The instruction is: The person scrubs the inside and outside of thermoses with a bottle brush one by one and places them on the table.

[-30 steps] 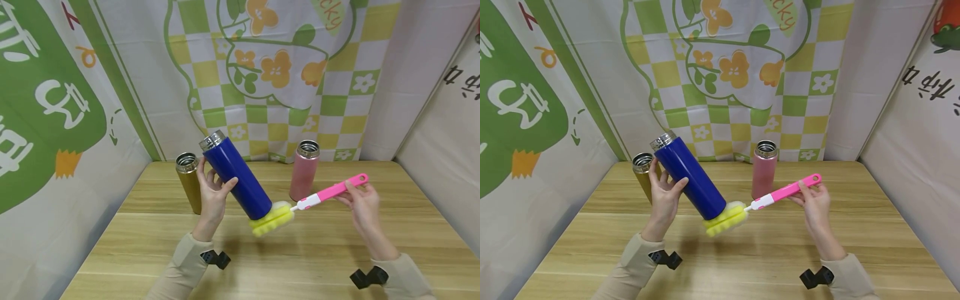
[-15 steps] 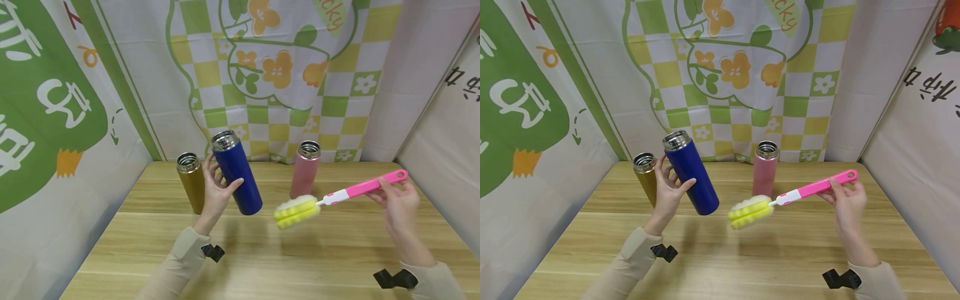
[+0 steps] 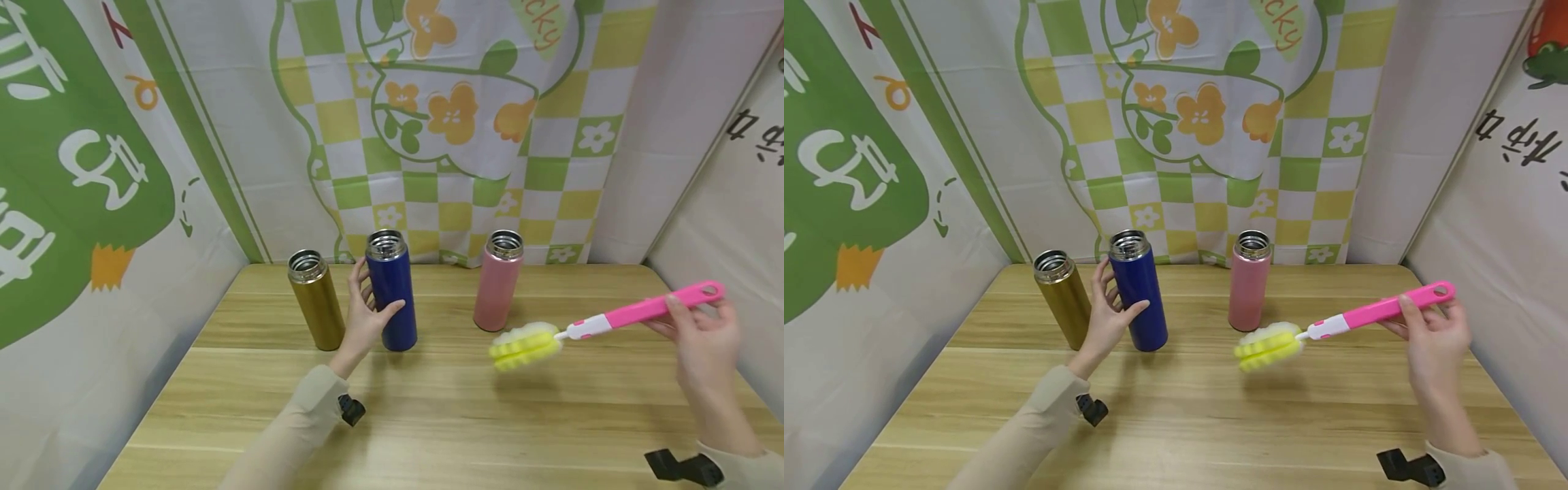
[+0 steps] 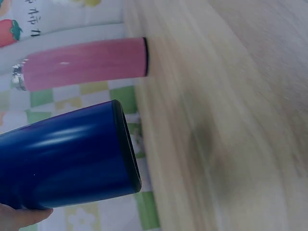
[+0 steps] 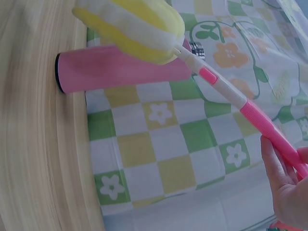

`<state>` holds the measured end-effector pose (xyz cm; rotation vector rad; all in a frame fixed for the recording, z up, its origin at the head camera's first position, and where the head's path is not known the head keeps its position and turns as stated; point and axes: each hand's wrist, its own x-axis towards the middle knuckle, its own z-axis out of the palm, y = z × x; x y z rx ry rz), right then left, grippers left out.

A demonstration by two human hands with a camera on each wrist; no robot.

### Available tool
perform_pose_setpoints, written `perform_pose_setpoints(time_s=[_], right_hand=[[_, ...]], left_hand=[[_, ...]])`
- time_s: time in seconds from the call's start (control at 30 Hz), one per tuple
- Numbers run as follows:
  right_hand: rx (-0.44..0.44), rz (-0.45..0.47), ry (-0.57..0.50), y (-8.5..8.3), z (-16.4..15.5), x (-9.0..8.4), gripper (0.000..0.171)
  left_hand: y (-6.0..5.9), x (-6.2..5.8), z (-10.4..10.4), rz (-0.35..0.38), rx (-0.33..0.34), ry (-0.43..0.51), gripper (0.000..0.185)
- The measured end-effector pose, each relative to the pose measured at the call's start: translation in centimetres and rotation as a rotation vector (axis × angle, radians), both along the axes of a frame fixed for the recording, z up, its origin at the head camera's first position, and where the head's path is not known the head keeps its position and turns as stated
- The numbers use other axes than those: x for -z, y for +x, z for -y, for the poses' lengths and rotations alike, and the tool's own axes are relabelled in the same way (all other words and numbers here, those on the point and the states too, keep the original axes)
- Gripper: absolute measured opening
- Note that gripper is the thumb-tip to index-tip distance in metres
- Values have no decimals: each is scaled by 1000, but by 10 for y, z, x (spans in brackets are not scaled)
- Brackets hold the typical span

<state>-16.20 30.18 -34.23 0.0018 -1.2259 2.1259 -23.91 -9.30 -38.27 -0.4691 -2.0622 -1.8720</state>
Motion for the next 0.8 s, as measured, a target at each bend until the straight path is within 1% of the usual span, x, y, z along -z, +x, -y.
perform_pose_setpoints(time_s=[0.07,0.2,0.27,0.5,0.67,0.8], right_hand=[[15,4,4,2,-4,1,32],[17,-26,-69,3,-12,3,31],[18,-22,-87,4,-16,3,28],[14,-12,-79,6,-21,4,30],[26,-21,-80,7,-21,5,29],[4,-28,-94,7,-22,5,27]], left_hand=[[-2,3,1,8,-12,-22,89],[0,1,1,33,-24,-30,87],[-2,5,1,30,-27,-33,87],[-6,16,6,43,-45,-7,88],[-8,19,7,39,-38,9,88],[-8,21,7,37,-31,12,88]])
